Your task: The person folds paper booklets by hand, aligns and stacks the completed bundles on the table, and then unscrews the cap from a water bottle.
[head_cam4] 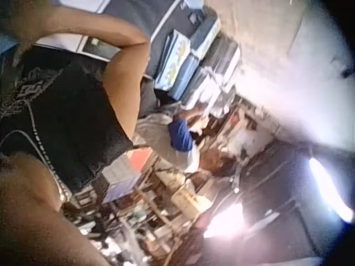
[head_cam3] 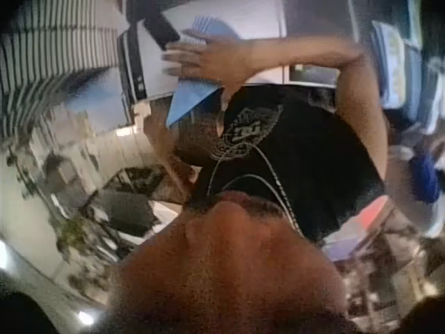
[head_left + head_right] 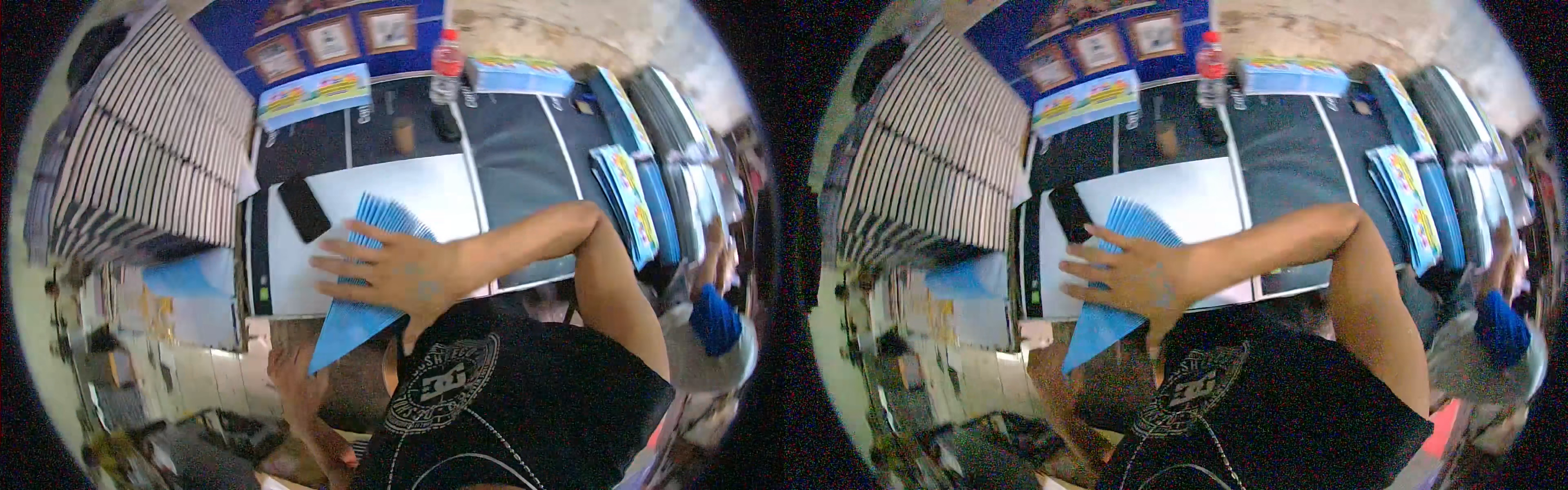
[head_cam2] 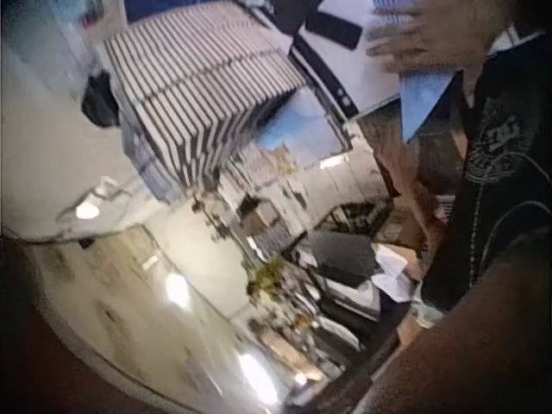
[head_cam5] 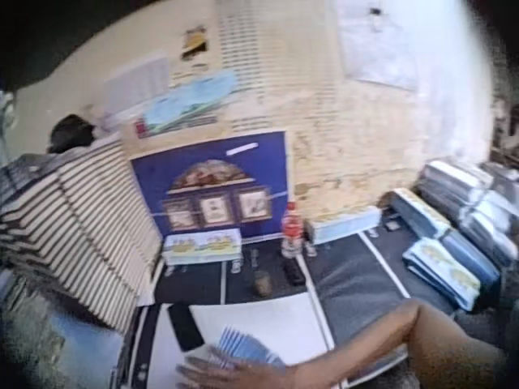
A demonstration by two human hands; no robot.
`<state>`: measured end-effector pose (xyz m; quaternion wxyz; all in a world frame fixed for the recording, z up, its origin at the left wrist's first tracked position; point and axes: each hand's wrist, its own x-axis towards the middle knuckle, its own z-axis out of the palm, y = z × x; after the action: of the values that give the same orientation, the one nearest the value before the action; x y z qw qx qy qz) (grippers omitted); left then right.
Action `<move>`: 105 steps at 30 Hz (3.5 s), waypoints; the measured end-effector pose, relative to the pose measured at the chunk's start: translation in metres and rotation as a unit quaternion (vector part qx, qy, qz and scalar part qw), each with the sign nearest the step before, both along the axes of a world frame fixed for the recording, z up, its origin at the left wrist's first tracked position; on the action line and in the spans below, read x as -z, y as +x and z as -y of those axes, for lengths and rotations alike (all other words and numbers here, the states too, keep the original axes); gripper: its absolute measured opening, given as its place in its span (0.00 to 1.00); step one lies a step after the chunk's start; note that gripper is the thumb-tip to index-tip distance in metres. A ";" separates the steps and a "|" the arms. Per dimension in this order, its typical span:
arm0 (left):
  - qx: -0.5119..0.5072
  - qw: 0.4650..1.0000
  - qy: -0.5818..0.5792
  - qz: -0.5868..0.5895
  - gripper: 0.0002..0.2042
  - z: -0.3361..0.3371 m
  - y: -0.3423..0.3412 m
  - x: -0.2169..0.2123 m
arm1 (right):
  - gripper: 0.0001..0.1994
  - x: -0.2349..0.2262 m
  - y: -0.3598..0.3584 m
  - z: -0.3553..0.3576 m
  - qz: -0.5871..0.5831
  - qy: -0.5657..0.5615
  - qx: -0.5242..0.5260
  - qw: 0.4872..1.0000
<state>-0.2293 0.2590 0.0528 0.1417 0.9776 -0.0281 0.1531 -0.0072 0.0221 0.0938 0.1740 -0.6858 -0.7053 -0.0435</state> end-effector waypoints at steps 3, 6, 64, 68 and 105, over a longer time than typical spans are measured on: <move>0.138 0.990 0.018 -0.014 0.14 0.021 0.104 0.002 | 0.55 0.018 0.001 0.043 0.034 -0.072 0.144 0.986; 0.224 0.975 0.008 0.002 0.15 0.054 0.161 0.002 | 0.50 0.018 0.014 0.088 -0.026 -0.184 0.268 0.945; 0.023 0.942 -0.334 0.008 0.36 0.125 0.150 0.149 | 0.21 0.085 0.032 0.222 -0.285 0.048 0.430 0.855; -0.019 0.895 -0.444 -0.017 0.32 0.144 0.157 0.131 | 0.20 0.056 0.052 0.275 -0.380 0.259 0.563 0.687; -0.018 0.367 -0.835 -0.409 0.30 0.416 0.535 0.148 | 0.40 0.173 0.268 0.391 -0.640 0.597 0.437 0.209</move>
<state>0.3061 -0.1572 -0.0949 0.8772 0.3033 0.1935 -0.3180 0.2605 -0.3693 -0.0787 0.8780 -0.3753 0.2892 -0.0674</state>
